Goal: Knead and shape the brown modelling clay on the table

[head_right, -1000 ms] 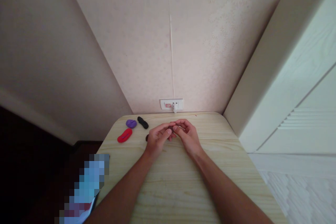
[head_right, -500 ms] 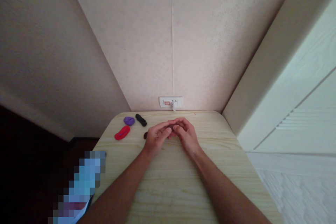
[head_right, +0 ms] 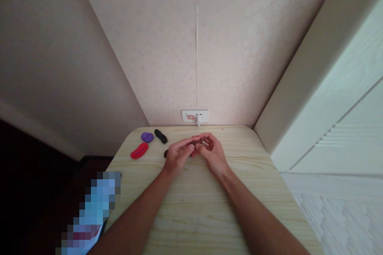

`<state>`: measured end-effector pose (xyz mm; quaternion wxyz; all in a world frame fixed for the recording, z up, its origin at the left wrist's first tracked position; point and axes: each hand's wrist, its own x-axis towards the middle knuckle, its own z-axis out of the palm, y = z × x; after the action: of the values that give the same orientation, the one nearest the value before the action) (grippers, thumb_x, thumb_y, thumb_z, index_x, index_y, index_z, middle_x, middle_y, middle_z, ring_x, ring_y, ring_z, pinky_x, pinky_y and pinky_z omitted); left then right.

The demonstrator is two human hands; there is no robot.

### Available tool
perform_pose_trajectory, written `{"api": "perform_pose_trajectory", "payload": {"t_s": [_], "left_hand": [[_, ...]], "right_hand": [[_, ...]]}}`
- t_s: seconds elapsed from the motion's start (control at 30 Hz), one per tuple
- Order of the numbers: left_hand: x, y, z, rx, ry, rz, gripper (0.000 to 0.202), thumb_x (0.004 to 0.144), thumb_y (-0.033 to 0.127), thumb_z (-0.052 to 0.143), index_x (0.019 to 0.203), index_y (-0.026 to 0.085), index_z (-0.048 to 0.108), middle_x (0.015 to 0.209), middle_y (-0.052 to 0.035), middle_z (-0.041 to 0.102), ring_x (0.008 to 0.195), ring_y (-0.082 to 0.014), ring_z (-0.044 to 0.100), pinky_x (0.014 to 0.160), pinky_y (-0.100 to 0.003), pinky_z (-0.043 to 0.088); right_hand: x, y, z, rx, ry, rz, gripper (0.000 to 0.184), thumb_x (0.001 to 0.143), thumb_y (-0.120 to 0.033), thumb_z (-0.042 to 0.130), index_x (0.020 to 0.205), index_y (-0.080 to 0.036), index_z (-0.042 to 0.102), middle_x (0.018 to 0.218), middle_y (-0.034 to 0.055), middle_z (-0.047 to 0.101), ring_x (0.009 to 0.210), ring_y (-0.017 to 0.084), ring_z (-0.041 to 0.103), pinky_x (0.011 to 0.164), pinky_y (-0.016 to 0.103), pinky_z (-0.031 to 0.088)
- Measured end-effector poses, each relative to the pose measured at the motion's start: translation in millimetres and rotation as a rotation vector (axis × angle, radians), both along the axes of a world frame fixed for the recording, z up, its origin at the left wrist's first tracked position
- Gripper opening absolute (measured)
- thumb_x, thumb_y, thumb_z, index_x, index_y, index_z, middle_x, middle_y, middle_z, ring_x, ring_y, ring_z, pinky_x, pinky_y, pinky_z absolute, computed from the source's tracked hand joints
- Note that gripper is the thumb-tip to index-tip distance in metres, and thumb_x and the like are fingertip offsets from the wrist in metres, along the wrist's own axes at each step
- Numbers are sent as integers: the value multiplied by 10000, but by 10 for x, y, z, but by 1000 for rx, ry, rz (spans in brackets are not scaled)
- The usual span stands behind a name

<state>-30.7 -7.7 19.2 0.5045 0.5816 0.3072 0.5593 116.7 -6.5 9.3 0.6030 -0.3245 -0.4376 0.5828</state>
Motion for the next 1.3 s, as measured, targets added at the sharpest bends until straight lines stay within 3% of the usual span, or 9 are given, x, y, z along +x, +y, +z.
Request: {"api": "perform_pose_trajectory", "payload": {"t_s": [0.07,0.27,0.5,0.63,0.8,0.93,1.07,1.2,1.3], "left_hand": [[-1,0,-2,5,15,-2,382,887,399,700,1153,142,796,996,-123,803,611,-132,617,566,-261,516],[-1,-5,-2,16,34,-16,385,905,401,688,1173,144,785,1142,-144,779,647,-130,628,599,-266,538],[-13,-20,-23,90,95,-55,461,940,380,669,1337,146,692,799,-56,716,692,-151,625,646,-258,515],[-12,-15,-29,80,155,5,440,938,423,676,1286,160,732,780,-44,700,647,-139,585,585,-244,473],[0,-23,1,130,273,99,385,963,403,647,1260,185,760,724,-22,680,617,-139,556,597,-260,469],[-5,-17,19,274,406,219,335,953,371,676,1225,205,778,780,-31,674,693,-155,587,692,-285,518],[-29,-10,27,398,409,338,366,875,425,770,1167,206,797,890,-49,596,811,-174,597,737,-301,558],[-33,-19,44,457,405,346,302,886,348,763,1157,219,790,1090,-80,587,928,-185,616,868,-350,565],[-23,-19,56,450,423,319,265,895,310,758,1138,207,787,1104,-82,602,947,-191,624,895,-363,553]], "right_hand": [[-4,-4,0,-2,2,1,358,712,-369,896,973,-262,676,1007,19,743,763,185,658,656,318,543],[-45,-32,50,-28,20,-2,314,726,-348,870,952,-256,672,996,23,749,749,181,650,636,307,536],[-62,-44,86,-46,47,-16,196,804,-403,771,916,-255,707,840,7,716,775,198,666,689,328,566],[-51,-53,74,-33,8,-2,234,815,-458,771,925,-254,734,862,21,742,786,219,684,747,367,581],[-32,-46,37,-6,-49,-17,252,798,-425,834,981,-268,761,1029,34,773,960,242,702,918,393,561],[-23,-44,12,0,-70,-29,218,830,-446,808,925,-251,789,941,46,781,878,248,718,869,410,583],[-40,-64,25,-47,-16,3,236,847,-467,786,869,-232,798,902,62,783,788,254,728,792,433,609],[-68,-78,48,-51,29,30,256,830,-479,784,789,-227,784,865,55,785,781,252,728,748,403,613],[-79,-69,36,-50,26,40,345,847,-563,731,844,-224,794,856,60,785,799,257,725,721,388,603]]}}
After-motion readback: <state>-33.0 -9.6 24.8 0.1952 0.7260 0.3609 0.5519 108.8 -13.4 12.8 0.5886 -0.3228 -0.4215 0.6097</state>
